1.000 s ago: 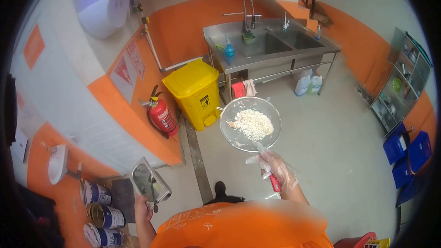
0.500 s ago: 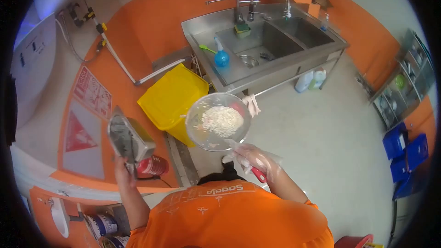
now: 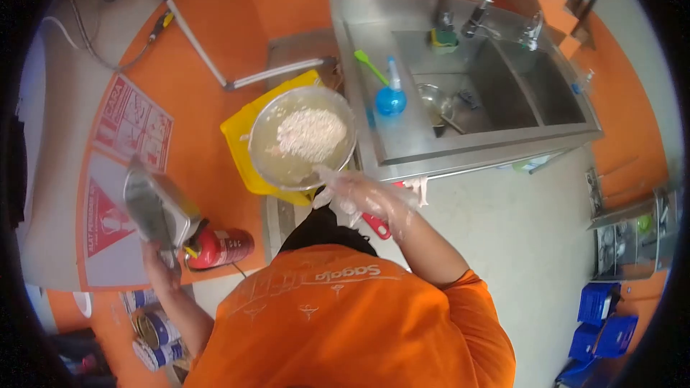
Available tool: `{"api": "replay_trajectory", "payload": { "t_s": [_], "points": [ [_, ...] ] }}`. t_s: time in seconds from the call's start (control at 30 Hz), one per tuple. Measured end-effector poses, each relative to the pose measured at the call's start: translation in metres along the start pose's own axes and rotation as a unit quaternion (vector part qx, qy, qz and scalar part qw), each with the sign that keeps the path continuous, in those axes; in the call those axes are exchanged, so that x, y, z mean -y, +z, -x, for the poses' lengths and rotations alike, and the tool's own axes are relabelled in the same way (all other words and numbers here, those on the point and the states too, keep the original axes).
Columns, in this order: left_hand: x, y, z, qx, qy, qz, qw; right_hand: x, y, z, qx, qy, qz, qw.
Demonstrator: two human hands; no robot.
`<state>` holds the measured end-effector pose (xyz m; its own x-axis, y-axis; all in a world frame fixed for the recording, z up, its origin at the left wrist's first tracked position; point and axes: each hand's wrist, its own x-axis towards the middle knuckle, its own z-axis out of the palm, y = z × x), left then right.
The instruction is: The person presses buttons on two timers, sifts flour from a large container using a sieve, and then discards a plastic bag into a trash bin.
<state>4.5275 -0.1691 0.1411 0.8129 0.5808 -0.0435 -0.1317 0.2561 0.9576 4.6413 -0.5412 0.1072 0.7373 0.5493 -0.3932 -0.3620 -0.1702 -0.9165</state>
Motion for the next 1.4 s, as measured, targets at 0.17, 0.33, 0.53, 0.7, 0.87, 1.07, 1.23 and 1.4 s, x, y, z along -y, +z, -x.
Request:
{"api": "replay_trajectory", "payload": {
  "t_s": [0.17,0.33,0.53,0.7,0.87,1.07,1.23,1.4],
  "points": [
    [-0.003,0.036,-0.036,-0.012,0.014,-0.002,1.0,0.031,-0.029,-0.022,-0.011,0.028,0.014,0.999],
    [-0.009,0.055,-0.051,-0.034,0.022,0.003,0.999,0.069,-0.042,-0.02,-0.014,0.01,-0.008,1.0],
    [0.004,0.031,-0.055,-0.004,-0.02,-0.009,1.0,0.042,-0.07,-0.065,0.052,0.08,0.057,0.994],
    [0.032,0.023,-0.067,-0.058,-0.091,-0.015,0.994,0.029,-0.058,-0.16,-0.006,0.097,0.145,0.985],
    [0.046,0.057,-0.08,-0.039,-0.103,-0.027,0.994,-0.041,-0.077,-0.293,-0.048,-0.069,0.456,0.886],
    [0.068,0.058,-0.098,-0.04,-0.125,0.01,0.991,-0.03,-0.086,-0.353,-0.038,-0.113,0.532,0.838],
    [0.06,0.069,-0.126,-0.061,-0.161,-0.004,0.985,-0.032,-0.088,-0.368,-0.037,-0.126,0.596,0.792],
    [0.064,0.085,-0.166,-0.045,-0.154,-0.049,0.986,-0.056,-0.1,-0.374,-0.058,-0.116,0.626,0.769]
  ]
}}
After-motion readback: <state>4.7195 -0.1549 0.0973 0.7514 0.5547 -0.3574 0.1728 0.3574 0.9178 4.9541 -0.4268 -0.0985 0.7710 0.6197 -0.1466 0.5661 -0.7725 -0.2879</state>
